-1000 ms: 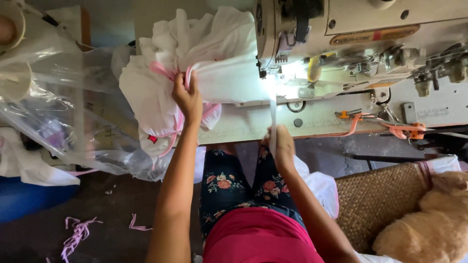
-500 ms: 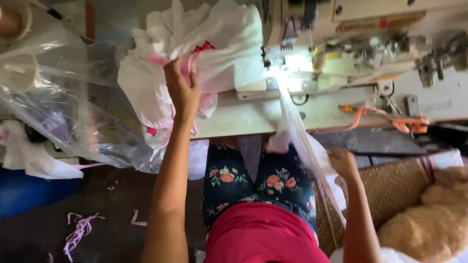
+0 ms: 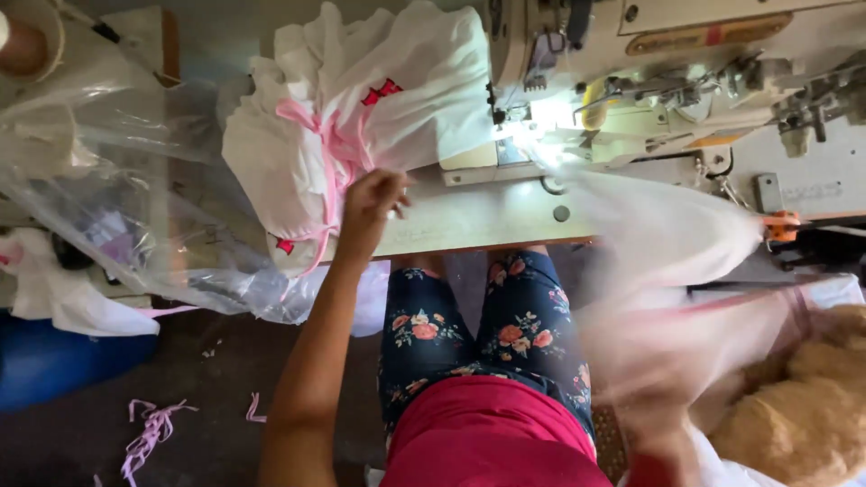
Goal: A person is sitting at a sewing workstation, unfolding and inspecting white fabric garments with pink trim, likely checking for quality or preparing them for the next stage of production.
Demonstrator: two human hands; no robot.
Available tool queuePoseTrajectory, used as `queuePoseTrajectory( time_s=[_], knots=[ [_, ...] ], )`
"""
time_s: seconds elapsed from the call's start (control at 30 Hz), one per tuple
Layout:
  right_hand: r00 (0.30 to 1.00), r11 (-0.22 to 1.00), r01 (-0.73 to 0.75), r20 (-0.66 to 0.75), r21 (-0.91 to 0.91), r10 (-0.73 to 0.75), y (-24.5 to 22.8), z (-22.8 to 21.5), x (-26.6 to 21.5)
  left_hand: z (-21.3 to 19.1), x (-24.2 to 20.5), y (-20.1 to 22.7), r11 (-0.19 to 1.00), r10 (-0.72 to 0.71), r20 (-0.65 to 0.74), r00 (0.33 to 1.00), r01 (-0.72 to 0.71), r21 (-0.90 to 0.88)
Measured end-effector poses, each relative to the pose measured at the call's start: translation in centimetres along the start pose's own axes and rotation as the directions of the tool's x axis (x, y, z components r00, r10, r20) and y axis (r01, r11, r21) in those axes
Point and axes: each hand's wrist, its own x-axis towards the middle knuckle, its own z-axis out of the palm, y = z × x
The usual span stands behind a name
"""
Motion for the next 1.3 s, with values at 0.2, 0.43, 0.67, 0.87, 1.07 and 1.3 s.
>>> queuePoseTrajectory(
  time_s=[0.2, 0.43, 0.67, 0.87, 1.07, 1.3],
  knots=[
    [0.282, -0.708, 0.652, -0.779, -0.272, 0.56, 16.8, -8.5, -4.7, 3.4, 2.3, -7.4, 0.7, -0.273, 0.739, 0.616, 0.654, -0.287],
    [0.867, -0.735, 0.468, 0.095, -0.491, 0.489, 17.5, -2.5, 5.7, 3.5, 1.8, -4.4, 0.954, -0.253, 0.377, 0.891, 0.295, -0.056],
    [0.858, -0.763, 0.454, 0.456, -0.461, 0.235, 19.3, -5.3, 11.5, 3.2, 6.8, -4.9, 0.98, -0.025, 0.125, 0.992, 0.0, 0.198],
    [0.993, -0.481, 0.105, 0.116, -0.87, 0.006, 18.4, -5.2, 7.0, 3.0, 4.9, -3.7, 0.973, 0.026, 0.073, 0.997, -0.042, 0.229],
    [0.806, -0.043, -0.534, -0.494, -0.844, -0.326, 19.3, 0.3, -1.0, 3.4, 2.5, -0.3, 0.972, -0.027, 0.192, 0.981, -0.02, 0.235],
    [0.984, -0.577, 0.082, -0.028, -0.813, 0.178, 12.3, -12.8, 6.9, 4.9, 3.8, -1.9, 0.763, 0.225, 0.188, 0.956, -0.293, 0.576]
  ],
)
